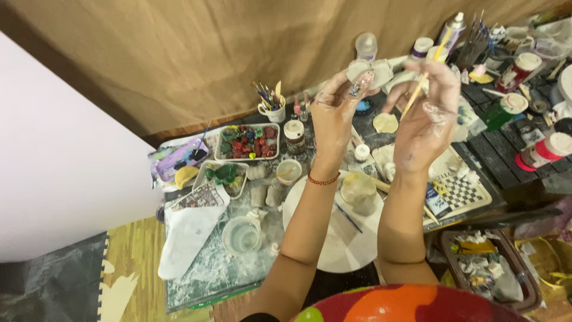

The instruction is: The person rolls a small piece of clay between their palms to form a ball, then uses a pencil to carve details into a heart-shaped clay piece on a white board. They repeat the rolling and carving steps on another clay piece.

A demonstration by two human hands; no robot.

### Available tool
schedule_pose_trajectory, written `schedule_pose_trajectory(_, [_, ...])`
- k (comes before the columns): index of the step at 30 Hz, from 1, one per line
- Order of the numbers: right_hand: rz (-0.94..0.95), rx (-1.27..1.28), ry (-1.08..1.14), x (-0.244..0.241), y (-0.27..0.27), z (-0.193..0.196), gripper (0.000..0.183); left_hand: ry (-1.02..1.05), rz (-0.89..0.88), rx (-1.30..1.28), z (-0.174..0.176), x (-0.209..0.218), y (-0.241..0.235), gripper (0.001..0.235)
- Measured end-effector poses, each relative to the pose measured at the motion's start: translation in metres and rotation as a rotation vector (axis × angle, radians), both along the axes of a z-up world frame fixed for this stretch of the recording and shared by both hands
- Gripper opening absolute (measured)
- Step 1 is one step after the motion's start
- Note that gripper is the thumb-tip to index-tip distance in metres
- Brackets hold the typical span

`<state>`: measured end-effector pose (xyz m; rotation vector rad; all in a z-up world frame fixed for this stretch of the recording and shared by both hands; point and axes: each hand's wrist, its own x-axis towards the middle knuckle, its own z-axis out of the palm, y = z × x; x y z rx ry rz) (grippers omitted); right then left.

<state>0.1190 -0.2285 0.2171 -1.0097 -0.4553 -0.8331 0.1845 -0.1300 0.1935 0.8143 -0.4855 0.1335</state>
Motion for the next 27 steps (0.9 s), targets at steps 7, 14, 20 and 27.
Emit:
schedule_pose_trajectory(7, [-0.294, -0.185, 0.016, -0.02, 0.007, -0.001, 0.028, -0.014, -0.063, -0.087, 0.015, -0.034, 0.023, 0.019])
schedule_pose_trajectory(14, [-0.09, 0.013, -0.071, -0.061, 0.034, 0.016, 0.036, -0.096, 0.01, 0.043, 0.048, -0.091, 0.076, 0.034])
schedule_pose_trajectory(20, [0.024, 0.005, -0.033, -0.096, 0.063, 0.023, 0.03, -0.082, 0.011, 0.097, 0.05, -0.122, 0.112, 0.028])
schedule_pose_trajectory(27, [-0.031, -0.171, -0.051, -0.118, 0.079, 0.018, 0.021, -0.069, 0.032, 0.17, 0.023, -0.145, 0.16, 0.031])
